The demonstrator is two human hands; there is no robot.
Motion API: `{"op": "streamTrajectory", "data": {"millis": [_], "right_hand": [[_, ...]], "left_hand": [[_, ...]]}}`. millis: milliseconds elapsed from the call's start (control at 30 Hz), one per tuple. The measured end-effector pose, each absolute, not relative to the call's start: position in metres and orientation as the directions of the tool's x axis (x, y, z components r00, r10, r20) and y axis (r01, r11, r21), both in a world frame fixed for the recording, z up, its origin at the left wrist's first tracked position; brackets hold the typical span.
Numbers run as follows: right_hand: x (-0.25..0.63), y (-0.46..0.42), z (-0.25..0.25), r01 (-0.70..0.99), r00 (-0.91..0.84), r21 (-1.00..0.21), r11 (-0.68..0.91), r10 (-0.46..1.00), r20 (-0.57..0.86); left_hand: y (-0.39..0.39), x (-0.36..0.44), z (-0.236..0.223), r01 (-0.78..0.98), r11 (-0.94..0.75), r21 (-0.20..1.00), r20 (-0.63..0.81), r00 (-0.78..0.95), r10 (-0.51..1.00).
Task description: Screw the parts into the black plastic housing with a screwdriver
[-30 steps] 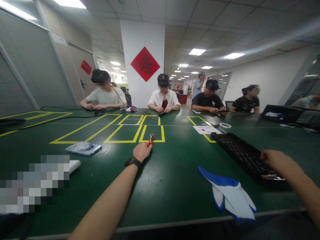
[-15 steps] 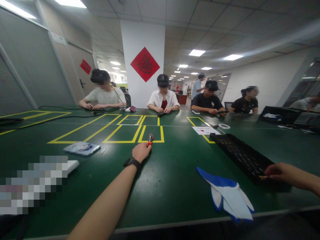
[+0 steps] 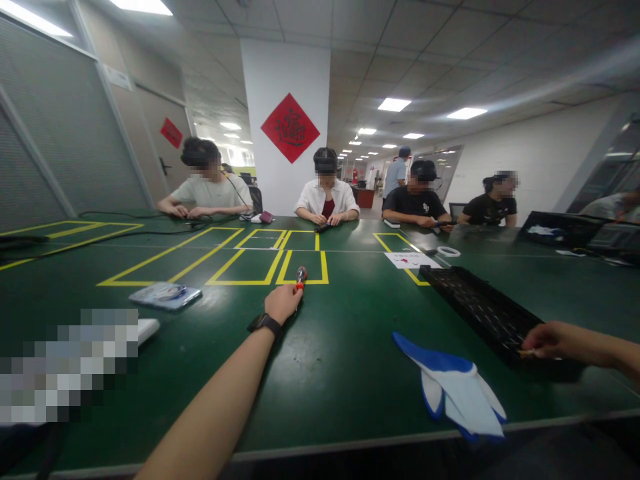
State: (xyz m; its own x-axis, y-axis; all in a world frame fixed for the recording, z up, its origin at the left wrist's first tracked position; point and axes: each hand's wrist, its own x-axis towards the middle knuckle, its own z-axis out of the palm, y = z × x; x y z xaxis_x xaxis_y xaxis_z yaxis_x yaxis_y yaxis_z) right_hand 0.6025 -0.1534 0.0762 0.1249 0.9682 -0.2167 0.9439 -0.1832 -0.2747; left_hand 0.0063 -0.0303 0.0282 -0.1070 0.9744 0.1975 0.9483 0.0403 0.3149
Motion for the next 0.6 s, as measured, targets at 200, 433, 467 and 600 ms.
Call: {"op": "streamTrajectory", "data": {"millis": [200,433,467,600], "right_hand": [[0.607,-0.148,0.082,0.894,-0.006,-0.408,-0.184,0.906,-0.424],[0.61,-0.148,0.09,0.859,-0.026,-0.475,-0.19,0.911,-0.411],[0.608,-0.148,0.091,0.857,-0.017,-0.479,-0.19,0.918,-0.396],[0.594,-0.141,0.096,0.893,0.03,-0.425,-0.15,0.961,-0.276]], "left_hand": [[-0.031,0.006,0.029,0.948,0.044,0.315,0.2,-0.112,0.973],[-0.031,0.006,0.029,0.945,0.061,0.321,0.19,-0.127,0.974],[-0.03,0.006,0.029,0.945,0.061,0.321,0.188,-0.126,0.974],[-0.03,0.006,0.028,0.945,0.058,0.322,0.193,-0.126,0.973]]}}
